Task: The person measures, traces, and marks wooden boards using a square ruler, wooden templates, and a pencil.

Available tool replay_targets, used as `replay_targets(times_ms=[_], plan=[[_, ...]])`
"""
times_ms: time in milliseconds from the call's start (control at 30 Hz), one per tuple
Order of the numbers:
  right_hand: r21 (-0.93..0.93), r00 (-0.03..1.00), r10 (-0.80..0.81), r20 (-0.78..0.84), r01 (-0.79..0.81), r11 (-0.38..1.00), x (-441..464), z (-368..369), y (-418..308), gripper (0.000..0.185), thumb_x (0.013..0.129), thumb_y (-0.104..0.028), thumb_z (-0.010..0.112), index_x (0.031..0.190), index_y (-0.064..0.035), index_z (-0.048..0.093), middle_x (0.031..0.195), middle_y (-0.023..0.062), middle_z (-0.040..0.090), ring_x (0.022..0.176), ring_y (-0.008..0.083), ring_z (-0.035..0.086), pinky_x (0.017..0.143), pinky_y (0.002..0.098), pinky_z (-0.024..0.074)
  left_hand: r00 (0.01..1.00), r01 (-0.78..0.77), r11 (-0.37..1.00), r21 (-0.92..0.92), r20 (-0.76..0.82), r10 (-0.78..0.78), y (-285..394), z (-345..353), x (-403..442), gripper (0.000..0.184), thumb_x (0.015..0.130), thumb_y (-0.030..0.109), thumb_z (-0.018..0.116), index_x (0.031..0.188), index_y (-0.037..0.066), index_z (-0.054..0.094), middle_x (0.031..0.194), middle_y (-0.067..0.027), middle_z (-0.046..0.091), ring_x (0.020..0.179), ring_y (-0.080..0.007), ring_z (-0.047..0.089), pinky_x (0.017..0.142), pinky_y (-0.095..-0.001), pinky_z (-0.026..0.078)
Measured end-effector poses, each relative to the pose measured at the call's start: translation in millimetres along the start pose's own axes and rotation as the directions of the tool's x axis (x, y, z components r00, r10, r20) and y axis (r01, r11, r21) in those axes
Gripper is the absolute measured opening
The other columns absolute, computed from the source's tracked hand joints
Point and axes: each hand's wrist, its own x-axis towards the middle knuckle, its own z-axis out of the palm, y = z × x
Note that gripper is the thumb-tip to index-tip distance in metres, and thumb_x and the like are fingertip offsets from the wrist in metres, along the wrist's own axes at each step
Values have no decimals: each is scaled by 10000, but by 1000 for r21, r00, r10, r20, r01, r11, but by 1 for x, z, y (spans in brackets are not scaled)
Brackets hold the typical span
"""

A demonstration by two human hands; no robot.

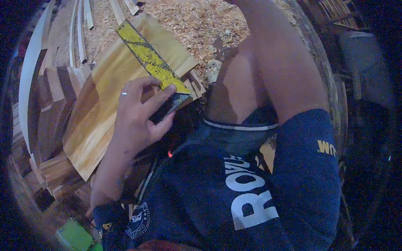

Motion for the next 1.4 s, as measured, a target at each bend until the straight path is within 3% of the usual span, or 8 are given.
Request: replay_targets(times_ms=[200, 233, 333, 367, 467, 900, 1000, 1400], plan=[[62, 981, -17, 194, 5, 998, -23, 7, 19, 344, 1038, -321, 543, 1111, -7, 663, 944, 71, 717, 855, 156, 672, 784, 338, 553, 990, 15, 1000, 21, 140, -18, -10, 9, 16, 658, 671, 209, 794, 1306, 171, 626, 1459, -155, 497, 1373, -382, 445, 1139, -521, 314], [-86, 983, 53, 176, -38, 996, -36, 21, -20, 337, 1039, -307, 541, 1115, -1, 658, 965, 90, 724, 884, 168, 681, 806, 348, 551, 989, 11, 1000, 1, 149, -12, -15, -8, -4, 665, 673, 217, 790, 1314, 168, 621, 1494, -153, 475, 1403, -388, 417, 1160, -523, 295], [9, 967, -7, 256, 5, 1000, -39, 30, -16, 334, 1038, -308, 542, 1121, -7, 660, 983, 103, 726, 899, 175, 682, 821, 353, 546, 988, -7, 998, -70, 156, 18, -18, -1, 4, 672, 680, 236, 767, 1334, 177, 624, 1511, -164, 467, 1427, -412, 384, 1169, -574, 257], [-1, 964, 51, 261, -53, 999, -40, 31, -23, 320, 1032, -295, 550, 1115, -7, 663, 972, 116, 724, 911, 187, 682, 831, 354, 540, 989, -9, 997, -75, 147, 20, -17, 0, 7, 672, 677, 235, 767, 1332, 176, 626, 1507, -163, 473, 1424, -414, 387, 1170, -575, 255], [-92, 966, -50, 252, 75, 993, -43, 32, -35, 305, 1027, -284, 557, 1106, -9, 665, 960, 125, 720, 908, 191, 679, 822, 358, 537, 992, -28, 995, -93, 120, 39, -18, 3, 14, 674, 668, 233, 765, 1326, 175, 631, 1497, -159, 486, 1419, -420, 392, 1173, -576, 253], [-79, 980, -3, 201, 19, 997, -32, 46, -19, 293, 1013, -290, 568, 1069, -18, 663, 899, 159, 704, 819, 252, 664, 752, 390, 517, 995, -28, 993, -112, 87, 38, -17, 5, 13, 636, 675, 231, 778, 1290, 148, 637, 1474, -169, 494, 1398, -423, 411, 1171, -575, 272], [-178, 975, 22, 219, 17, 984, -35, 39, -32, 295, 1014, -292, 560, 1073, -23, 667, 896, 165, 703, 816, 266, 665, 744, 396, 514, 996, -29, 993, -111, 84, 39, -18, 6, 12, 628, 686, 232, 788, 1289, 152, 630, 1470, -162, 497, 1393, -416, 420, 1169, -570, 285], [-86, 975, -72, 210, 92, 992, -32, 45, -15, 276, 1013, -262, 556, 1083, -21, 670, 896, 164, 709, 810, 260, 666, 746, 391, 513, 996, 9, 991, -134, 84, 2, -16, 10, 15, 626, 658, 207, 767, 1276, 173, 677, 1481, -163, 504, 1415, -411, 404, 1185, -557, 258]])
